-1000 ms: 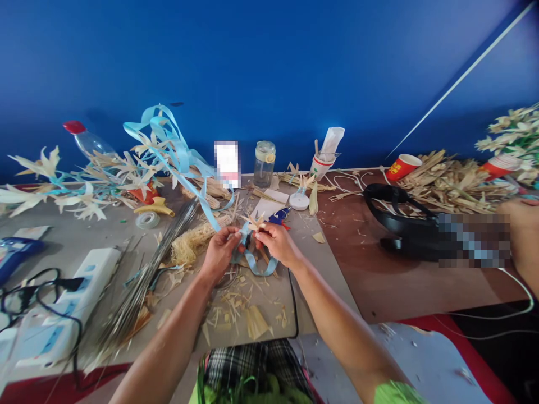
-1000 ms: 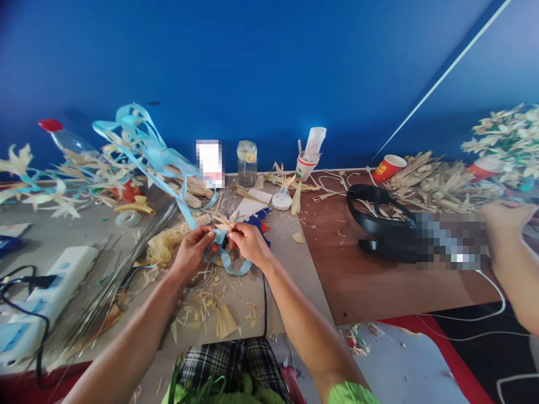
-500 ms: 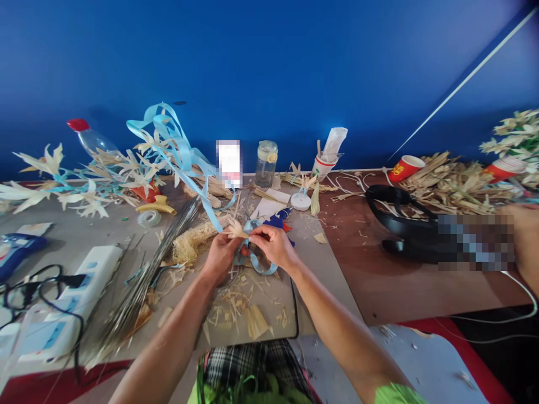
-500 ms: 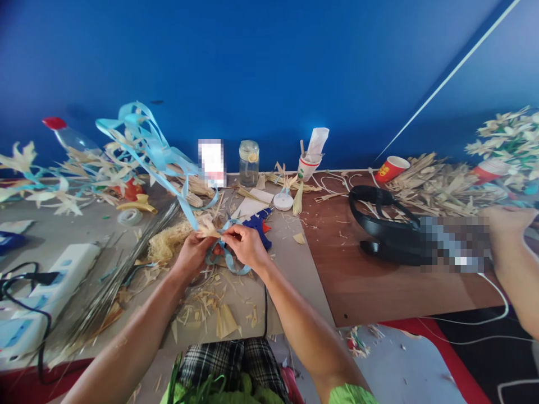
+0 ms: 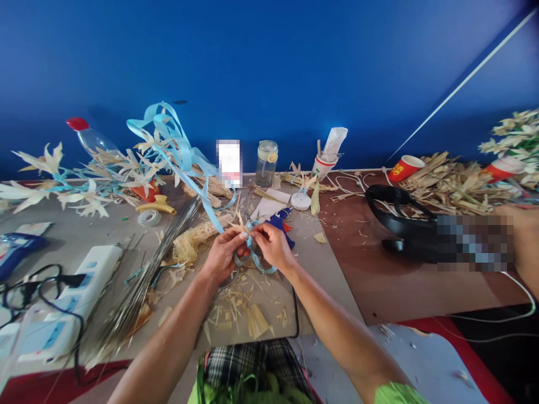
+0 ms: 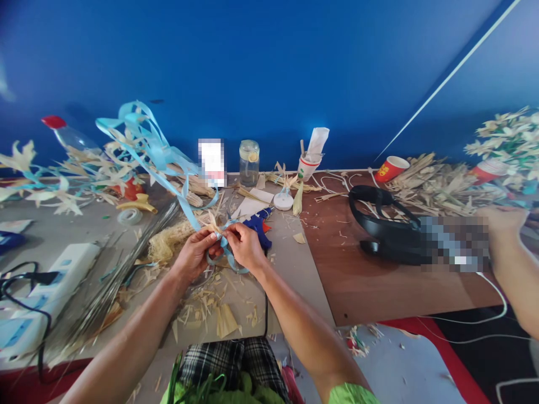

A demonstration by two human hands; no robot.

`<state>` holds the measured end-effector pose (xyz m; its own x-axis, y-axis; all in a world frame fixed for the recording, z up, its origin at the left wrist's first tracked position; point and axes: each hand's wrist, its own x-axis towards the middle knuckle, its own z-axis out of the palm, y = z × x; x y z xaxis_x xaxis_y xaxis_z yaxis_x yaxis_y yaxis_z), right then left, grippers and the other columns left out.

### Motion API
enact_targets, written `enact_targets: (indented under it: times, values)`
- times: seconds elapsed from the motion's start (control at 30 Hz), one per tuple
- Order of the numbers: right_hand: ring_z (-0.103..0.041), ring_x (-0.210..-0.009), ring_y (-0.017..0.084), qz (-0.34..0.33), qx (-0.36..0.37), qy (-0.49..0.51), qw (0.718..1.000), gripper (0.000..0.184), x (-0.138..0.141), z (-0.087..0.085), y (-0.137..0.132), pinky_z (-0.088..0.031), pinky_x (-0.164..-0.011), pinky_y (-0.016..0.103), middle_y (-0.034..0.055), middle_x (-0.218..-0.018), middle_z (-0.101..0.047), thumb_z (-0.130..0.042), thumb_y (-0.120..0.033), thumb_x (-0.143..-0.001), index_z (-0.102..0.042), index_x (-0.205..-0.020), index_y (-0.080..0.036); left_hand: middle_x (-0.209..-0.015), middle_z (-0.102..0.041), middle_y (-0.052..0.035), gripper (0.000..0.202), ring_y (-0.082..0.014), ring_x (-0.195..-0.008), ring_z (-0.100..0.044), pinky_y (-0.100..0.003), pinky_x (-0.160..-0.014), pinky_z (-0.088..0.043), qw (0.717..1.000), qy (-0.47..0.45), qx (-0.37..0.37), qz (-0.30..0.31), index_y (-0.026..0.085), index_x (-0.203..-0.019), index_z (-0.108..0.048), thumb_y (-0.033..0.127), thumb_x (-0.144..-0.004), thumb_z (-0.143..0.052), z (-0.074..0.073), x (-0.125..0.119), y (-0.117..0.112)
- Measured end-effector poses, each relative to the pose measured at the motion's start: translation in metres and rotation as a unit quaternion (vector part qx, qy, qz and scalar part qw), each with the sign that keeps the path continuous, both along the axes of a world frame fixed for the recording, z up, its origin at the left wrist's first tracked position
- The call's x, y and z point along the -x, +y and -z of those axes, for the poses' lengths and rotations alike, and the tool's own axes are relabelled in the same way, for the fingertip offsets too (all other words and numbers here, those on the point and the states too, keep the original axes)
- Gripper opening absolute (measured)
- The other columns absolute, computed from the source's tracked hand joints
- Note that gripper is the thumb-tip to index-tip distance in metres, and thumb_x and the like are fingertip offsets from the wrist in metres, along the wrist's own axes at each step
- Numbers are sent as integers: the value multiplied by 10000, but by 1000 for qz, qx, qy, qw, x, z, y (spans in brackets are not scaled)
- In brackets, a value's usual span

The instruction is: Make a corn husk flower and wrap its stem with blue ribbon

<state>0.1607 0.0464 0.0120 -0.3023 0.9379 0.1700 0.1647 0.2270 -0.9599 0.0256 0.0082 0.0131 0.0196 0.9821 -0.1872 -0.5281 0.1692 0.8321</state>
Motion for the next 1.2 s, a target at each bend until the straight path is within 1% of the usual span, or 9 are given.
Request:
enact_targets:
  times: [0.13,0.33,0.47,0.6,0.83,0.93,1.07,1.13,1.2]
  values:
    - [-541,-604,127,-1,-2,-15,1000,170,1,2,-1,-419,-573,226,11,-677,-619,-527,-310,-813,-596,-742,-171,-462,-454,68,227,-39,-403,-391,-186,-449,-355,1000,6,-4,-21,137,-710,-596,287,-642,-751,1,-3,0]
    - [-558,-607,144,23,-24,-45,998,138,4,5,-3,-422,-582,245,26,-693,-638,-520,-287,-823,-583,-738,-198,-501,-489,60,260,-58,-447,-451,-193,-478,-358,997,62,-5,-53,143,-712,-576,314,-632,-755,6,-6,2]
    - [-563,-623,152,34,-44,-71,996,136,6,5,-5,-423,-591,252,36,-705,-642,-506,-266,-823,-579,-728,-202,-478,-477,62,259,-57,-434,-443,-192,-473,-345,994,76,10,-76,142,-667,-555,313,-636,-747,9,-7,3]
    - [-554,-614,149,39,-50,-74,995,156,5,4,-5,-413,-589,253,34,-688,-627,-503,-275,-826,-569,-707,-198,-450,-460,64,247,-60,-425,-440,-196,-467,-335,994,79,17,-76,140,-650,-547,308,-659,-728,11,-6,4]
    - [-537,-588,137,29,-28,-52,998,171,5,6,-4,-402,-567,247,19,-672,-613,-515,-314,-818,-566,-710,-193,-455,-464,65,238,-62,-424,-440,-194,-452,-321,993,89,13,-82,138,-679,-557,294,-651,-734,11,-4,4]
    - [-515,-572,124,22,8,-14,1000,169,5,6,-4,-397,-545,236,8,-669,-595,-542,-343,-795,-567,-733,-187,-456,-441,72,256,-48,-412,-398,-189,-440,-307,993,85,17,-81,140,-667,-545,303,-643,-742,9,-3,4]
    - [-450,-501,88,36,81,97,991,228,0,0,1,-368,-477,217,-15,-678,-554,-580,-388,-753,-562,-834,-175,-448,-389,80,282,-33,-407,-343,-189,-437,-302,995,60,18,-78,142,-618,-515,294,-634,-751,3,2,4]
    - [-428,-477,78,49,85,124,987,249,-7,-3,7,-354,-467,213,-30,-649,-523,-576,-395,-754,-564,-870,-175,-446,-361,83,301,-31,-409,-327,-189,-440,-308,997,35,15,-71,147,-589,-488,283,-632,-753,-1,6,4]
    - [-430,-483,81,85,68,125,986,259,-16,-3,17,-360,-480,213,-38,-624,-501,-557,-405,-763,-564,-887,-177,-463,-350,85,322,-26,-414,-310,-187,-440,-310,998,5,5,-67,152,-579,-460,270,-632,-754,-4,10,3]
